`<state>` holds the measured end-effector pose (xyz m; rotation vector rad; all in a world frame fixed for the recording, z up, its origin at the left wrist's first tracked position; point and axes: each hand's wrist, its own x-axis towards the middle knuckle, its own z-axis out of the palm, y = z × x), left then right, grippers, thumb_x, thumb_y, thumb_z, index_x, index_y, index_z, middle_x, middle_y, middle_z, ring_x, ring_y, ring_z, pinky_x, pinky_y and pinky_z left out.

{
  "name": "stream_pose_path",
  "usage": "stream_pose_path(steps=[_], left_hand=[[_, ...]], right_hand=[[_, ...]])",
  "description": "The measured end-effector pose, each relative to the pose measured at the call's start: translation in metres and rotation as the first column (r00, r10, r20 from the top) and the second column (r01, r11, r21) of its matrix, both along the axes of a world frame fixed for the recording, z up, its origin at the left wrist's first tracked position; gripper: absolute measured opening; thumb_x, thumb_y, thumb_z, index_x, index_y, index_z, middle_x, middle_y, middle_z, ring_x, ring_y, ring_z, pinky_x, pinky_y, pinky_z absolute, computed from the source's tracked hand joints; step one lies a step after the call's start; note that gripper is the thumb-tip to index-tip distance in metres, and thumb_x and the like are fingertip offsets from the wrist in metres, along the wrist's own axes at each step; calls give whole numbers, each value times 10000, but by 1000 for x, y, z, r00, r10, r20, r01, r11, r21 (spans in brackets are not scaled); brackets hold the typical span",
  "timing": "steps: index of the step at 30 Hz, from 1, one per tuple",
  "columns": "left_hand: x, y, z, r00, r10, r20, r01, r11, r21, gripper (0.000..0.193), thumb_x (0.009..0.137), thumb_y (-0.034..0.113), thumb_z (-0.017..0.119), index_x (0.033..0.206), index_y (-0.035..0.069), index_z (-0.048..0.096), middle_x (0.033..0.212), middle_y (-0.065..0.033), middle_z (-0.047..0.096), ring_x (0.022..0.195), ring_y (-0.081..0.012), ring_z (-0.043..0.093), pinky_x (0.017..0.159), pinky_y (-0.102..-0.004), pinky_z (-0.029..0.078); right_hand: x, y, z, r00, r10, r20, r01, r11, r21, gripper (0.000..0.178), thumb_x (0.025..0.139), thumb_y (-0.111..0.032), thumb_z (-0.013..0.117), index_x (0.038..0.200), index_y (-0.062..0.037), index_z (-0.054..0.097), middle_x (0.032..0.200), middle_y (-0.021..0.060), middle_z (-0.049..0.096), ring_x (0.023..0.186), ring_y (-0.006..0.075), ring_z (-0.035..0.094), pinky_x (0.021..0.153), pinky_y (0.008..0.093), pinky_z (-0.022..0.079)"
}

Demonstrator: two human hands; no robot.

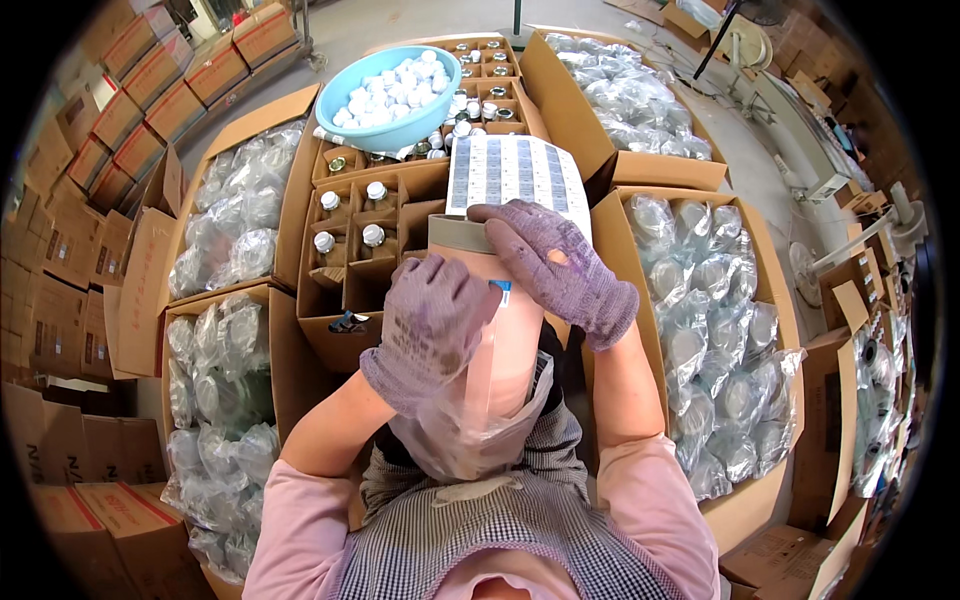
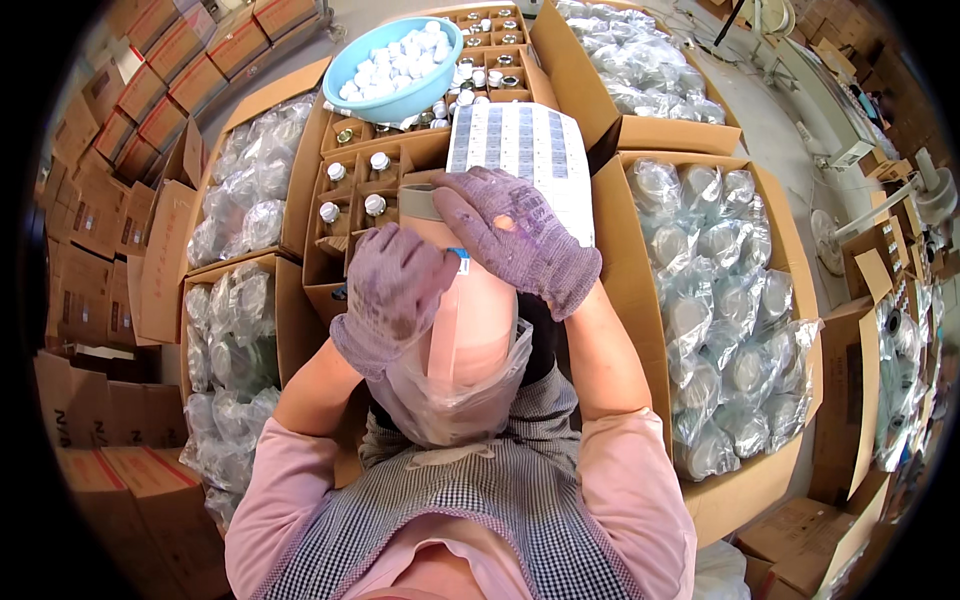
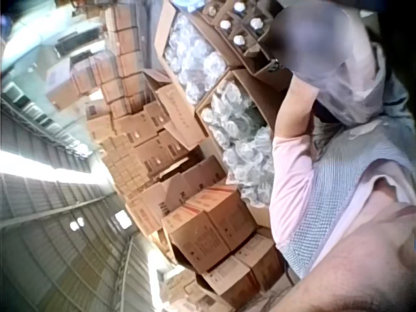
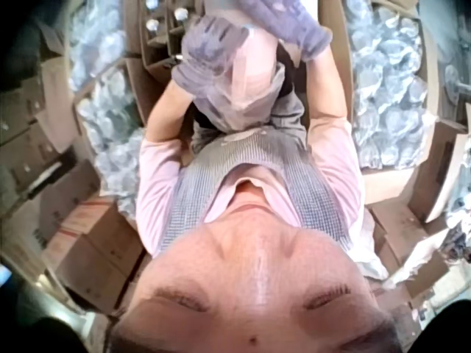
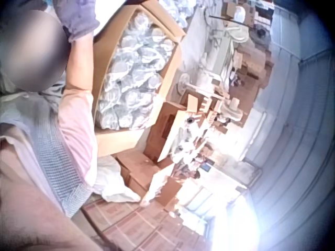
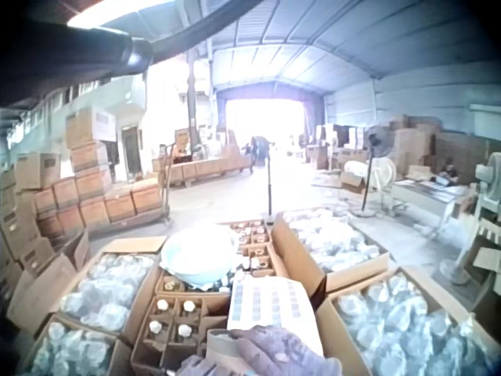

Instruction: The person unpacks thermos containers from plastic bags, removes labels, and assembles them by inserting inner stainless steel liners and screwing on lids. The person handles multiple thermoses one at a time in a warehouse setting.

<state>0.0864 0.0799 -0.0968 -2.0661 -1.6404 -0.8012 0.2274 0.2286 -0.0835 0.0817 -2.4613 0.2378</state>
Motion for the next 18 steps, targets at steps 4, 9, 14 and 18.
stream_pose_path(steps=[4,9,14,18], left_hand=[[-15,-3,-4,959,-186,-215,211,973,95,196,712,137,708,896,102,652,800,-26,512,782,-213,550,701,-391,448],[-24,5,-20,963,-262,-68,270,928,257,197,688,142,736,856,97,642,838,-33,551,810,-208,555,711,-384,461],[-27,-2,-5,817,-240,524,208,971,120,137,861,139,684,892,18,628,850,-109,577,770,-270,570,694,-365,474],[-36,-1,14,706,-309,637,260,950,173,170,957,131,597,868,-13,587,824,-110,583,713,-193,570,684,-303,466]], right_hand=[[1,2,-4,999,28,-36,-29,1000,-9,294,895,7,543,1182,69,537,1203,241,618,988,412,631,837,475,527],[-4,2,-9,991,21,-129,-13,998,59,304,864,-77,581,1144,40,600,1154,216,641,996,389,642,835,447,531],[1,3,-3,994,16,111,37,891,-453,430,935,-30,531,1359,26,494,1244,207,616,1115,354,618,950,427,494],[13,10,23,952,186,244,17,763,-646,572,879,-60,590,1433,-15,454,1289,174,608,1192,289,590,1009,388,458]])
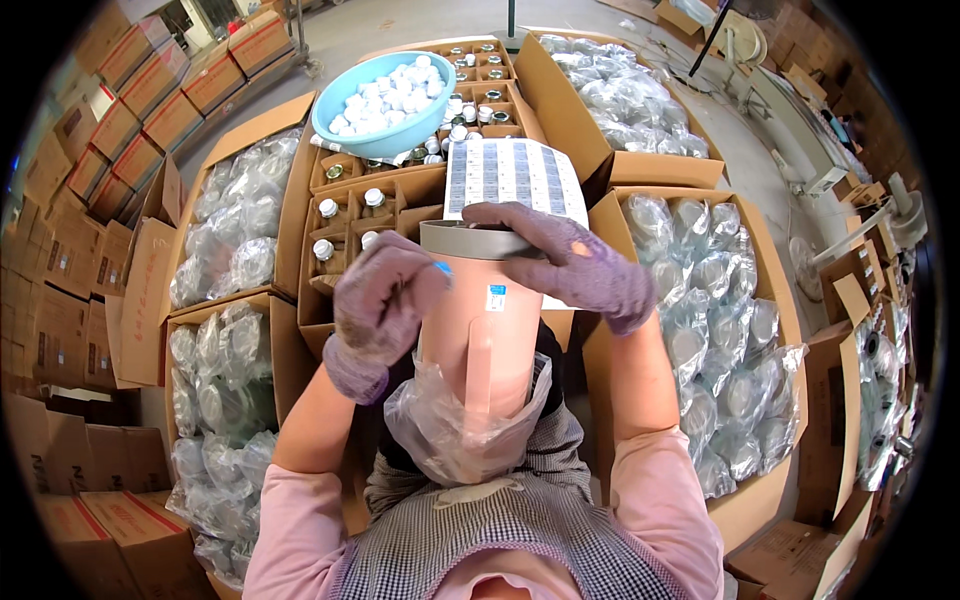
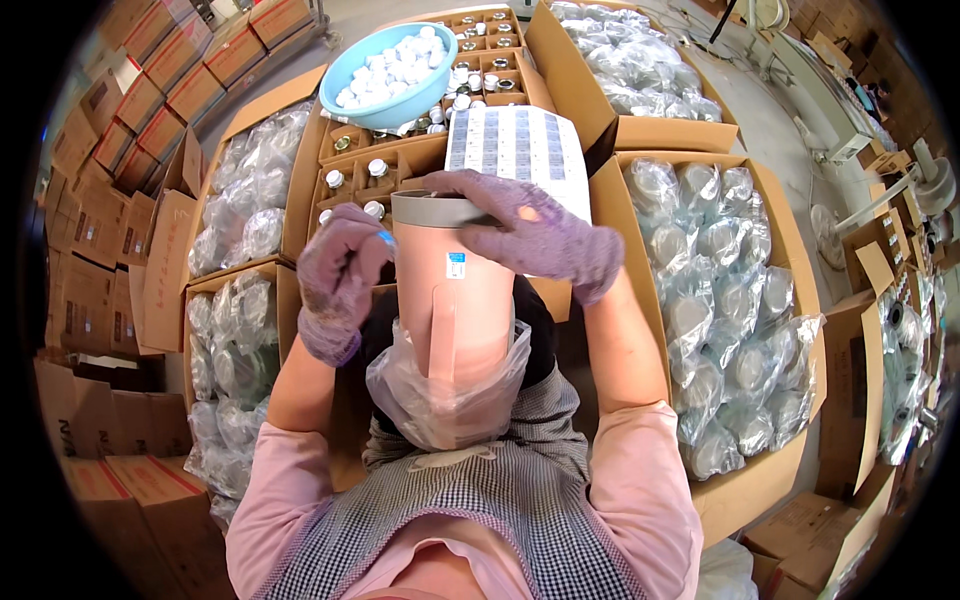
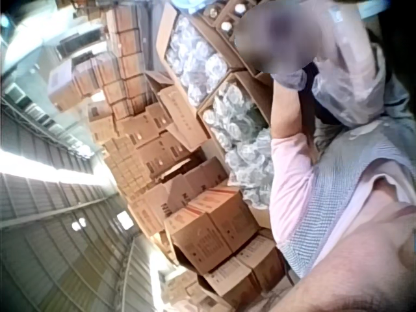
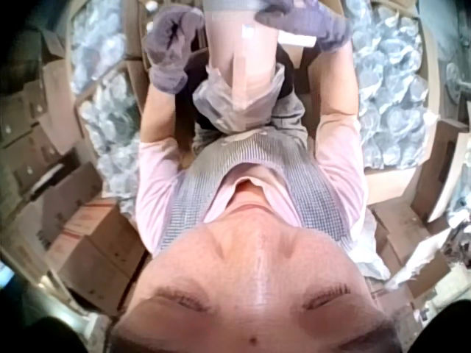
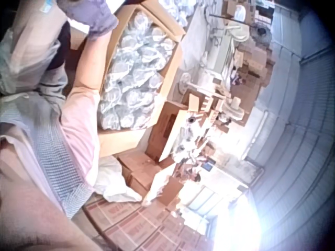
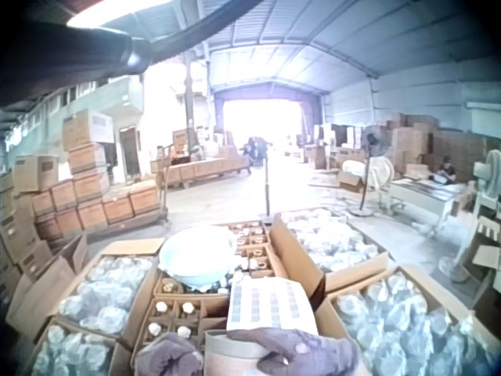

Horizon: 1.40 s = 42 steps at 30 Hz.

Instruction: The person unpacks thermos containers from plastic bags, removes labels, and assembles them by inserting inner stainless steel liners and screwing on lids. The person handles multiple thermoses one at a time in a warehouse setting.

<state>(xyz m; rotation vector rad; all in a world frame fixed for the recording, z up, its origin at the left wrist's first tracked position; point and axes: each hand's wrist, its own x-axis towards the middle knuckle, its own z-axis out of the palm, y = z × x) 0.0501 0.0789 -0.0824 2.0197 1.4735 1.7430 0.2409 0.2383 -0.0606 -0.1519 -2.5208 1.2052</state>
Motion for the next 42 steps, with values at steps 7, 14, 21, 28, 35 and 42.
stream_pose_path(steps=[7,14,21,28,35,42], left_hand=[[-60,-16,-68,747,364,556,-119,897,-427,171,927,151,696,838,24,624,736,7,583,675,-73,528,633,-235,416],[-91,-46,-129,742,560,370,-223,726,-651,230,919,219,721,795,41,645,670,33,553,589,-64,468,554,-243,374],[-152,-57,-211,775,524,-352,-609,475,-635,389,917,415,644,839,34,656,868,-175,656,879,-387,623,782,-464,477],[-167,-57,-256,705,572,-419,-652,292,-699,353,894,409,680,893,58,723,885,-158,717,879,-330,685,792,-422,516],[-157,-75,-265,639,685,-350,-566,111,-817,575,795,611,702,982,70,755,998,-180,726,978,-320,690,887,-422,513],[-161,-92,-275,497,781,-377,-383,-192,-903,935,748,870,494,1000,9,757,979,-220,721,1013,-326,692,892,-432,504]], right_hand=[[3,18,9,981,161,110,-162,987,-5,686,817,-79,671,1460,-52,434,1286,147,600,1207,240,572,962,354,506],[-3,2,-5,999,19,44,-12,989,-148,626,788,-136,722,1373,-61,512,1180,156,636,1063,260,644,920,344,525],[-8,-9,2,989,-124,84,122,992,25,587,773,-189,765,1312,-64,568,1122,136,656,1003,244,659,884,338,525],[-11,-15,0,970,-205,128,202,979,36,629,750,-250,804,1285,-19,566,1057,112,664,968,181,637,872,330,510],[-14,-20,0,957,-243,159,250,968,-24,564,763,-211,807,1250,-38,583,967,108,683,815,163,687,775,309,551],[-15,-24,-3,944,-294,146,304,951,-50,543,762,-199,817,1223,-25,589,847,73,690,696,123,685,651,282,560]])
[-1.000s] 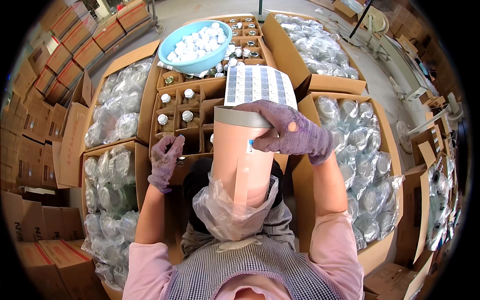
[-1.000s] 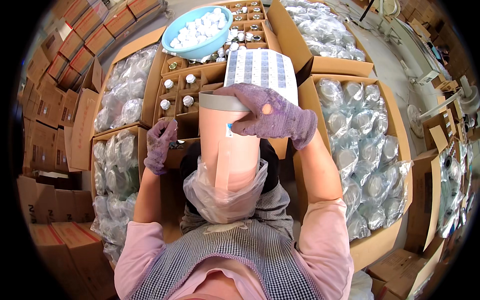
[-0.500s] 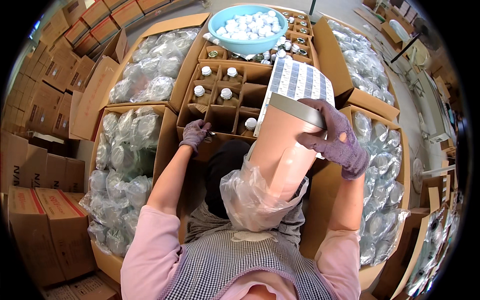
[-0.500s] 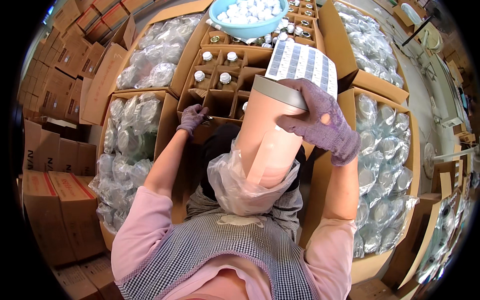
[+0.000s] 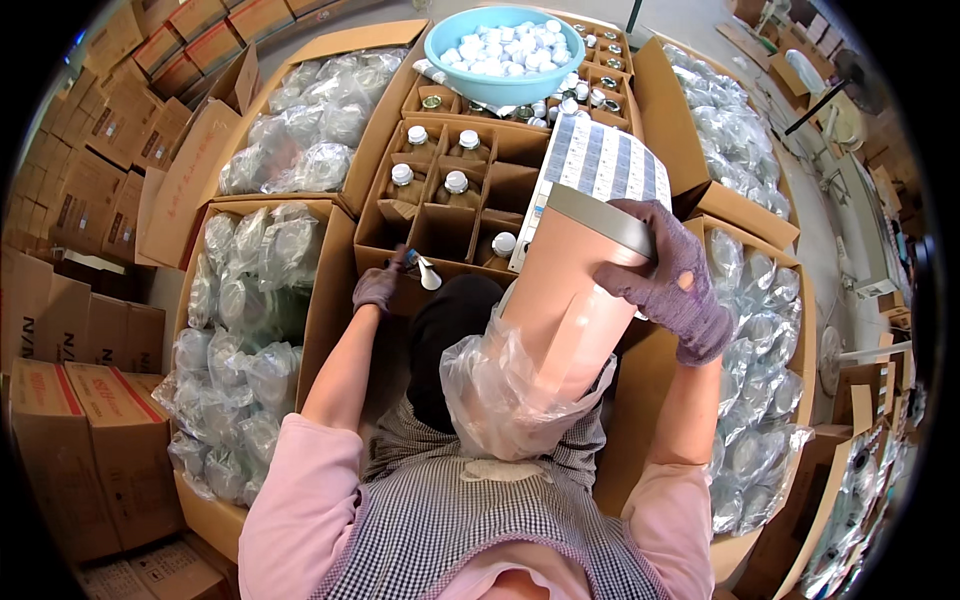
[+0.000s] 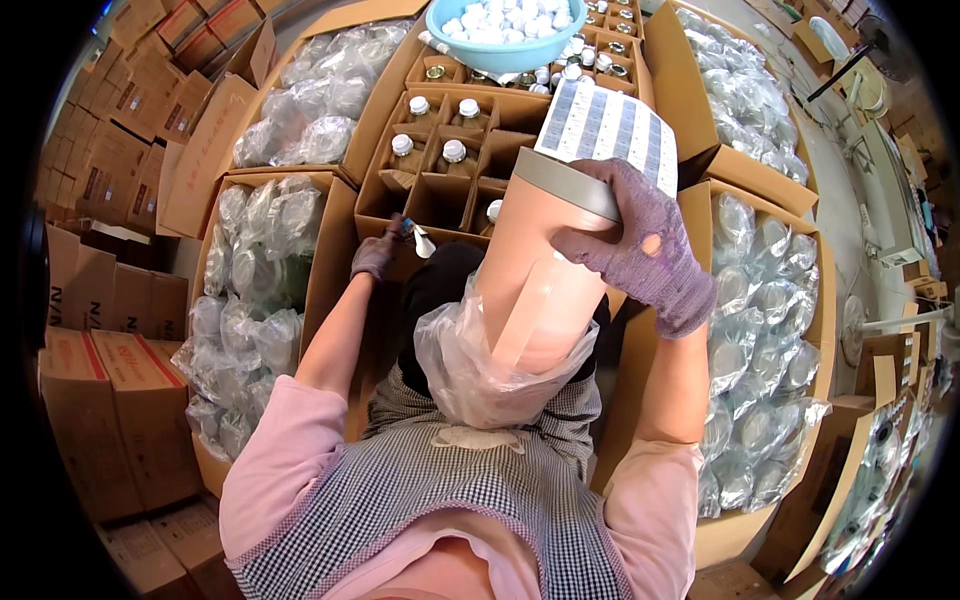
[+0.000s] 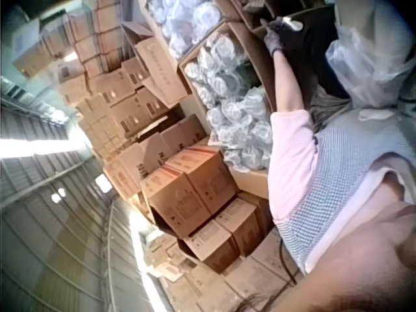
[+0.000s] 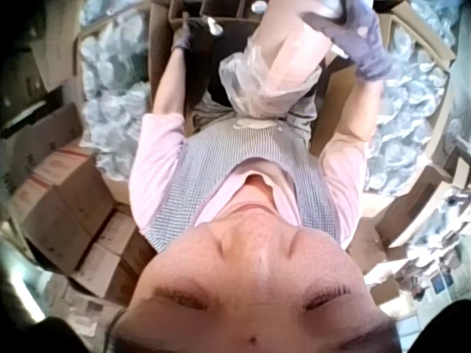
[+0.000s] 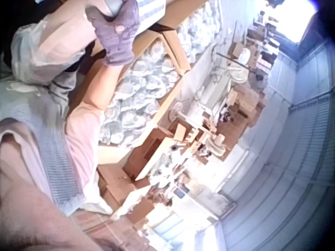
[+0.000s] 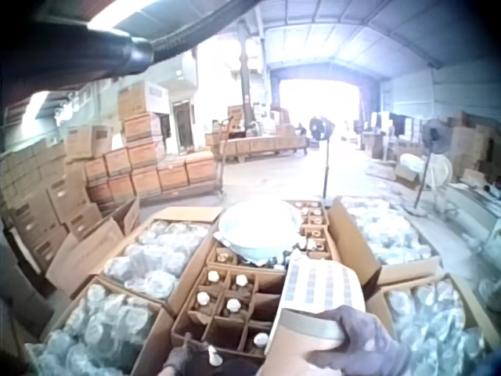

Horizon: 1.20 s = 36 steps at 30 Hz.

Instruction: The person unpacks thermos containers from plastic bags, removes labels, and assembles them by inserting inner stainless steel liners and screwing on lids. The person handles multiple thermoses one at a time in a warehouse setting.

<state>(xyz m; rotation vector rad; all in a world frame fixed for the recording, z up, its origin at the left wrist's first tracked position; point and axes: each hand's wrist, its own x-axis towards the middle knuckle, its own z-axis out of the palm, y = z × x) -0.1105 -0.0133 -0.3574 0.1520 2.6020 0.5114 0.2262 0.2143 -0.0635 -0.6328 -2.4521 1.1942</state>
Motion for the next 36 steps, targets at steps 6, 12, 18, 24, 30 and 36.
stream_pose_path(steps=[6,12,18,24,30,36], left_hand=[[61,29,114,872,204,-445,259,579,773,358,932,359,672,920,6,612,873,-181,658,786,-311,632,757,-415,503],[202,64,271,299,-284,-911,950,179,256,340,713,201,844,865,34,589,726,-87,534,605,-222,539,546,-339,451],[231,94,256,285,-291,-913,919,354,173,287,763,171,798,766,67,530,680,-105,526,598,-313,567,534,-399,453],[220,95,247,502,-330,-800,861,99,499,84,852,58,674,881,63,595,687,-127,549,534,-256,537,508,-369,452],[118,44,231,912,-409,23,-41,-35,999,169,1002,169,586,857,84,571,613,12,512,528,-88,456,511,-222,372],[49,13,64,746,-187,-639,383,906,182,246,905,322,663,842,84,643,768,-139,676,750,-362,662,699,-480,504]], right_hand=[[-3,-10,12,994,-89,59,91,995,-27,475,759,-288,819,1116,-28,645,886,86,681,684,147,661,621,293,544],[-3,3,-8,989,-7,-146,31,987,156,415,899,-399,678,1072,-23,648,880,174,665,805,306,659,727,384,514],[-3,6,-21,969,7,-247,67,955,288,377,905,-352,655,1068,-12,644,907,188,660,849,362,657,758,416,514],[-2,5,-18,971,-24,-236,79,971,227,352,913,-339,641,1050,-15,648,933,187,660,895,382,646,785,435,504],[4,12,-17,983,-64,-174,85,990,115,307,940,-318,609,1035,-28,643,932,190,659,877,376,643,776,426,498],[-2,-2,-7,981,-103,-163,119,988,97,325,958,-306,589,1081,-9,642,941,198,661,863,322,656,791,383,505]])
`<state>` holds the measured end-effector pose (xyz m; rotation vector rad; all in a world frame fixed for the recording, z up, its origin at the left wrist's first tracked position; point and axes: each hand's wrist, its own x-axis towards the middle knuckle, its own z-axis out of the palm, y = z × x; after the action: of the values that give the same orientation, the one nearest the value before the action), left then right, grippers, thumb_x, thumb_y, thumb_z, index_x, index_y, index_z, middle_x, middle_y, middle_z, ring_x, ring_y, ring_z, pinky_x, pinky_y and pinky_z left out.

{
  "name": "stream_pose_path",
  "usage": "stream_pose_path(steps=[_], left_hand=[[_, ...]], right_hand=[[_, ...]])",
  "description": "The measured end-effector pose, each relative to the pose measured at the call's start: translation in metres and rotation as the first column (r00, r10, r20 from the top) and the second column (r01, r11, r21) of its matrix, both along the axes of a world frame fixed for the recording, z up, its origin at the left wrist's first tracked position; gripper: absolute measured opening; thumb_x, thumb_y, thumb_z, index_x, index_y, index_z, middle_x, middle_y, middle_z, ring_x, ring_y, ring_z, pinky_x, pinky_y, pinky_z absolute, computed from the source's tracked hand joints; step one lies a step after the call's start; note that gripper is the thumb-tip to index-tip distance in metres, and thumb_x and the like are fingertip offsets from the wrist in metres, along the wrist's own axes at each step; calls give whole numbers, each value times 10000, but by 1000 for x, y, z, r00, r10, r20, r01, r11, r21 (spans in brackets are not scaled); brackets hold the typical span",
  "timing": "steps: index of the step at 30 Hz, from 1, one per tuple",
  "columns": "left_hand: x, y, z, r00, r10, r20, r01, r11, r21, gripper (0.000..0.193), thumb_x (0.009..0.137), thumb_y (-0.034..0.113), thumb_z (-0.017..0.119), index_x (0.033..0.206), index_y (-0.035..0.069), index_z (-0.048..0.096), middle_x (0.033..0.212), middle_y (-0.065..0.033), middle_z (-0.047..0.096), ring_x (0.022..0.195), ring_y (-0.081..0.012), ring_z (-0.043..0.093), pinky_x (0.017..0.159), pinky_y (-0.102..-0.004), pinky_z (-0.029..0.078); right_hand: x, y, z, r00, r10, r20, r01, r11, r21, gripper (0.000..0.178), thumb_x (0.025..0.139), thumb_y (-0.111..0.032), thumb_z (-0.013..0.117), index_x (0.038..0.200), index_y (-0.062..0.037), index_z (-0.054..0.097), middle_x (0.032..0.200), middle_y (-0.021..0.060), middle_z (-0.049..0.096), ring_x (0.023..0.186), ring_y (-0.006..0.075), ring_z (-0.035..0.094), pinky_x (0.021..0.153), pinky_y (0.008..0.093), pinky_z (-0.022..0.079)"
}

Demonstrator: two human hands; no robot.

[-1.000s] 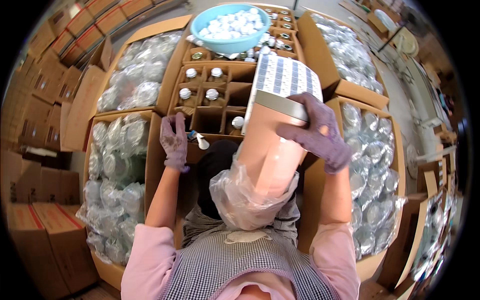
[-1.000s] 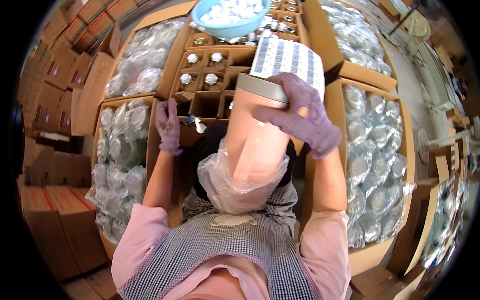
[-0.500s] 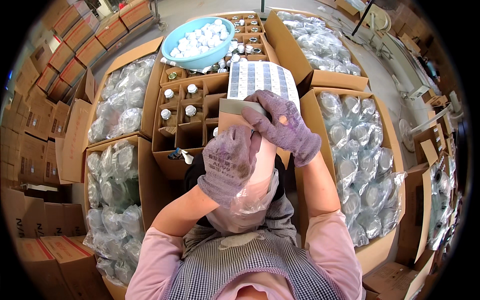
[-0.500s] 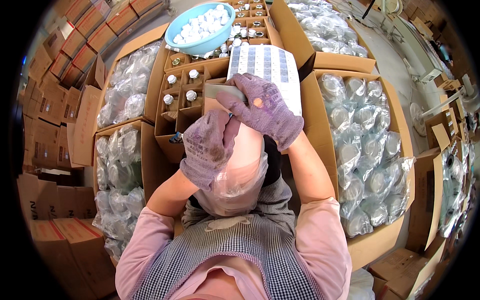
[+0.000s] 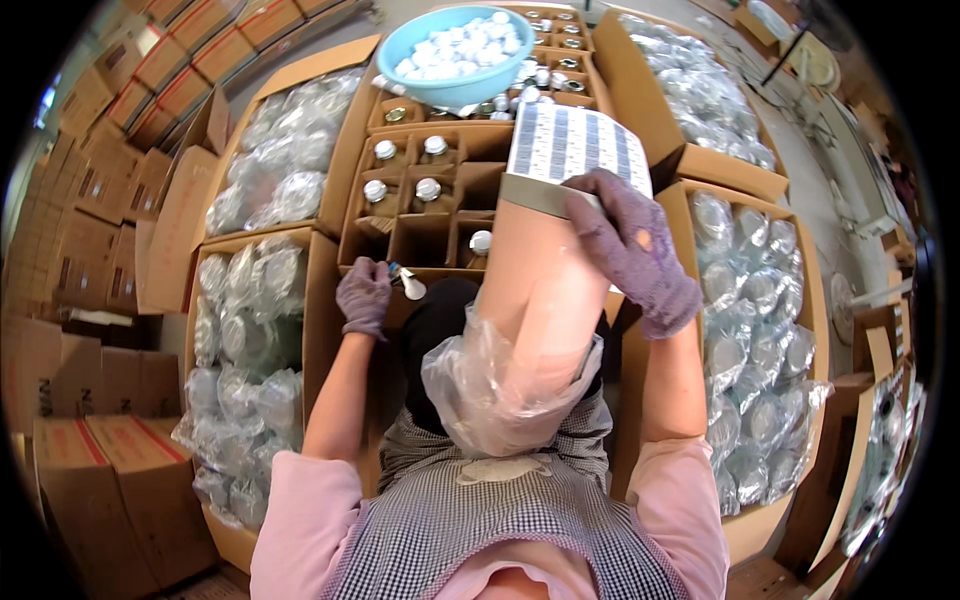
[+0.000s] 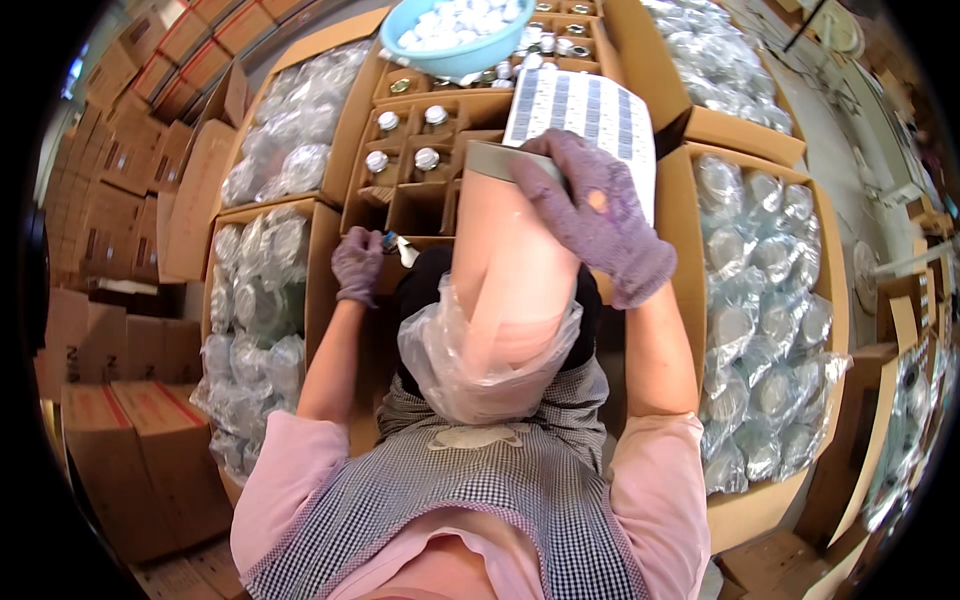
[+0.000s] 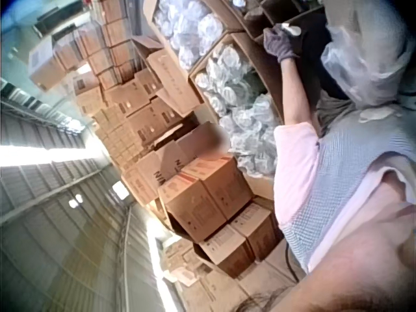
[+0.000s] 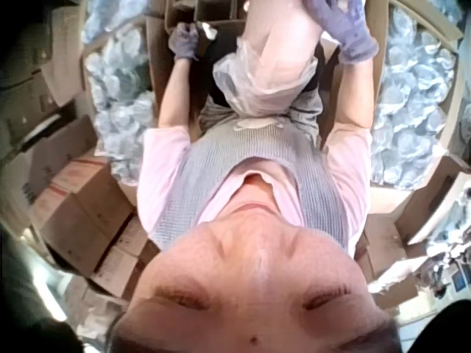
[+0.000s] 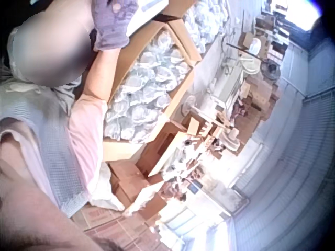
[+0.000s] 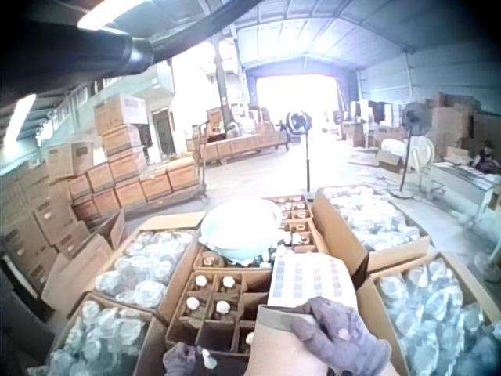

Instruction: The person unpacks thermos containers from plastic bags, removes labels, and assembles them by inserting inner stainless steel liners and screwing on lids. The person handles multiple thermoses one at a time in a warehouse setting.

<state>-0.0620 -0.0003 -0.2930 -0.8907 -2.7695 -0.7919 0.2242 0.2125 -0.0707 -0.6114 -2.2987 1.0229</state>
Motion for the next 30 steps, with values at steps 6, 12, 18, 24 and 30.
stream_pose_path(steps=[6,12,18,24,30], left_hand=[[-23,27,-39,729,41,684,32,995,-94,892,927,764,219,1070,24,696,1029,-257,683,1004,-399,642,862,-483,498],[-54,5,1,257,-70,964,-148,983,111,1029,855,859,192,1063,-22,682,863,-176,699,730,-271,677,647,-386,569],[-36,19,23,967,67,245,-6,971,-240,711,910,677,471,1022,9,686,877,-216,701,884,-361,674,784,-453,537],[-42,16,-61,986,-48,-157,10,972,-235,307,964,380,541,923,82,602,933,-156,644,876,-353,655,768,-454,530],[-42,13,-74,992,-116,-57,101,970,-222,292,987,368,520,961,88,598,973,-147,636,915,-351,641,774,-468,517]], right_hand=[[-4,-1,-5,1000,8,-27,-6,999,38,330,938,-300,611,1054,6,652,908,199,664,858,326,664,780,384,506],[-8,-4,-3,999,1,-47,1,999,47,288,942,-263,601,1027,8,652,891,208,657,842,340,657,776,391,506],[-6,0,-7,996,36,-85,-20,982,190,257,934,-232,595,1013,9,639,900,208,651,858,373,636,774,409,496],[-3,-2,-7,995,-6,-95,15,995,94,265,931,-233,607,1004,20,637,894,212,651,851,381,639,771,418,492],[-5,-2,-8,995,-1,-104,13,993,117,265,923,-226,620,995,28,641,887,218,649,848,386,639,774,418,492]])
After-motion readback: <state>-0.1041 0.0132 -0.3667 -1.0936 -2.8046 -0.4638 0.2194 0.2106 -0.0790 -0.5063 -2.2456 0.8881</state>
